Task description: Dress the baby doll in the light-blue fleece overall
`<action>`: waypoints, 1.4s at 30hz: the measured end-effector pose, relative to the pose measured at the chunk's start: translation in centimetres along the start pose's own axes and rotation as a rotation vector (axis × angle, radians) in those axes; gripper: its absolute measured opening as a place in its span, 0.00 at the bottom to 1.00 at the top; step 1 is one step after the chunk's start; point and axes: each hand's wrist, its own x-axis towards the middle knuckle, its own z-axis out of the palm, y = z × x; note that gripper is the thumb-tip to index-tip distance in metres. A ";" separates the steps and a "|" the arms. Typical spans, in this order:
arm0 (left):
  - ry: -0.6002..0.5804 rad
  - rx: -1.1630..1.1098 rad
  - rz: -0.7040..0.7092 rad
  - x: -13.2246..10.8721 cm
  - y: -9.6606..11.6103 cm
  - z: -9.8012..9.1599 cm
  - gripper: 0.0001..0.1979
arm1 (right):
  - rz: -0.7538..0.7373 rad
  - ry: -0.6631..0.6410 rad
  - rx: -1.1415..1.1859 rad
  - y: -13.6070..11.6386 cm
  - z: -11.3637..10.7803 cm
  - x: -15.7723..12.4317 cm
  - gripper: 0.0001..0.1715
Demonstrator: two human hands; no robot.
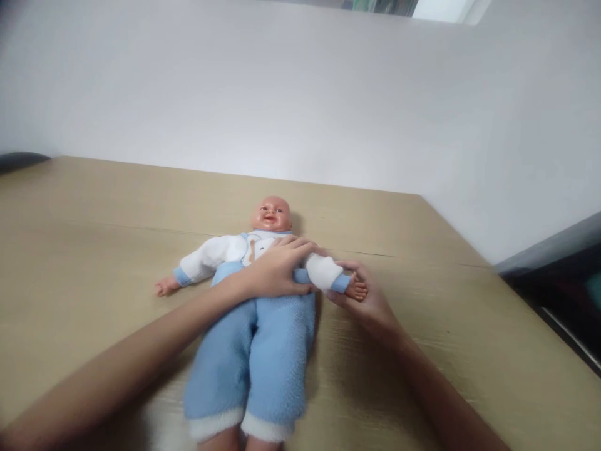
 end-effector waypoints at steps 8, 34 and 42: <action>0.043 -0.023 -0.005 0.0 -0.2 0.6 0.23 | -0.030 -0.012 0.240 0.1 2.6 -1.1 0.53; 0.715 -1.181 -0.396 -3.4 -2.4 -2.0 0.25 | -0.383 -0.315 -0.447 -0.3 3.9 -1.0 0.15; 0.781 -1.335 -0.433 -4.7 -3.2 -3.3 0.27 | -0.106 -0.315 0.071 -3.0 8.6 -0.2 0.26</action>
